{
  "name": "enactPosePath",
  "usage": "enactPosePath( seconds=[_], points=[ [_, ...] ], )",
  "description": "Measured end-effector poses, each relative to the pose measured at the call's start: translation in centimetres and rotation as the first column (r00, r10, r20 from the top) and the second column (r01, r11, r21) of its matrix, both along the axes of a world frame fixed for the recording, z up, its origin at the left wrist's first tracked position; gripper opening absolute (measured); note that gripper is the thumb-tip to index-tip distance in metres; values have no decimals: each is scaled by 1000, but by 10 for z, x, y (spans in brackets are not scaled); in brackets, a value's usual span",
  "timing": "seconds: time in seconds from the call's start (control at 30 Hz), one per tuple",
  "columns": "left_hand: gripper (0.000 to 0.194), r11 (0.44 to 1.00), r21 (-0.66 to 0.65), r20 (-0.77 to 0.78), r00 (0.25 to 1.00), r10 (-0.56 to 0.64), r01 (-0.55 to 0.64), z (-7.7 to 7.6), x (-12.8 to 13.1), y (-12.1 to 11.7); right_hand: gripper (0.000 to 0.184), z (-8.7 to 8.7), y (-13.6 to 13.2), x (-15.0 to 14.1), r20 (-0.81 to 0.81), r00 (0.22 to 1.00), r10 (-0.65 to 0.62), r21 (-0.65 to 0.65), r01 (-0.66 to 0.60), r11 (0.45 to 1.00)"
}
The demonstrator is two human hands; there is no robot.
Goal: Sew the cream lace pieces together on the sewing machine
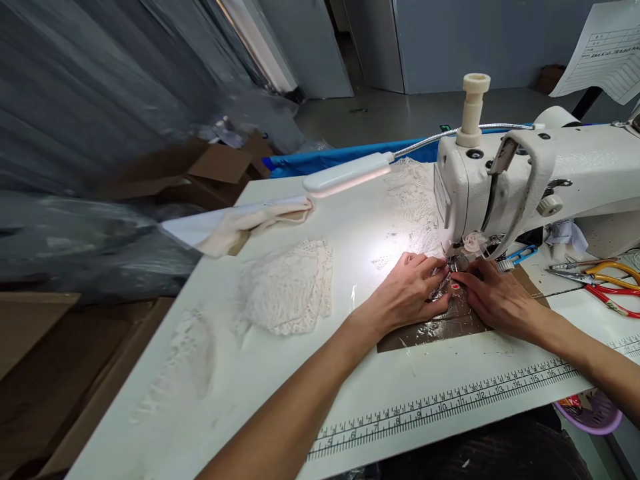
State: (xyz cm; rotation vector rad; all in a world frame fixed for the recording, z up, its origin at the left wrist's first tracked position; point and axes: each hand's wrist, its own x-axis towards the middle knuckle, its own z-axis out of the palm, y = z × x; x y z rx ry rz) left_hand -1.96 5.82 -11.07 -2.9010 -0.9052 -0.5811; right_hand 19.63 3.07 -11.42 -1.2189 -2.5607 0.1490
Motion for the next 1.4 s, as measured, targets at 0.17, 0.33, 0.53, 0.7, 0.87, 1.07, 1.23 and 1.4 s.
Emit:
enactPosePath(
  seconds=[0.17, 0.33, 0.53, 0.7, 0.87, 1.07, 1.23, 1.4],
  points=[
    [33, 999, 41, 19, 1000, 17, -18, 0, 1, 2, 32, 12, 13, 19, -202, 975, -96, -227, 48, 973],
    [34, 999, 51, 12, 1000, 12, -12, 0, 0, 3, 34, 9, 31, 25, -268, 949, -165, -223, 106, 969],
    [31, 1000, 28, 24, 1000, 6, -7, 0, 0, 3, 28, 6, 26, 18, -361, 916, -174, -180, 114, 977],
    [33, 998, 59, 32, 999, 17, -19, -1, 0, 2, 29, 6, 13, 25, -313, 925, -214, -126, 182, 975],
    [34, 994, 74, 29, 996, 80, -82, -3, 0, 3, 27, 9, 4, 38, -340, 919, -199, 56, 231, 971],
    [32, 1000, -4, 116, 993, 29, -28, -8, -2, 18, 29, 21, -22, 51, -400, 898, -185, 187, 277, 942],
    [31, 995, 28, 137, 986, -98, 95, -4, 2, 40, 29, 26, -54, 42, -510, 857, -73, 238, 222, 946],
    [35, 953, 267, 110, 987, 118, -144, -9, 18, 15, 28, 31, -95, 13, -519, 848, 112, 271, 39, 962]
  ],
)
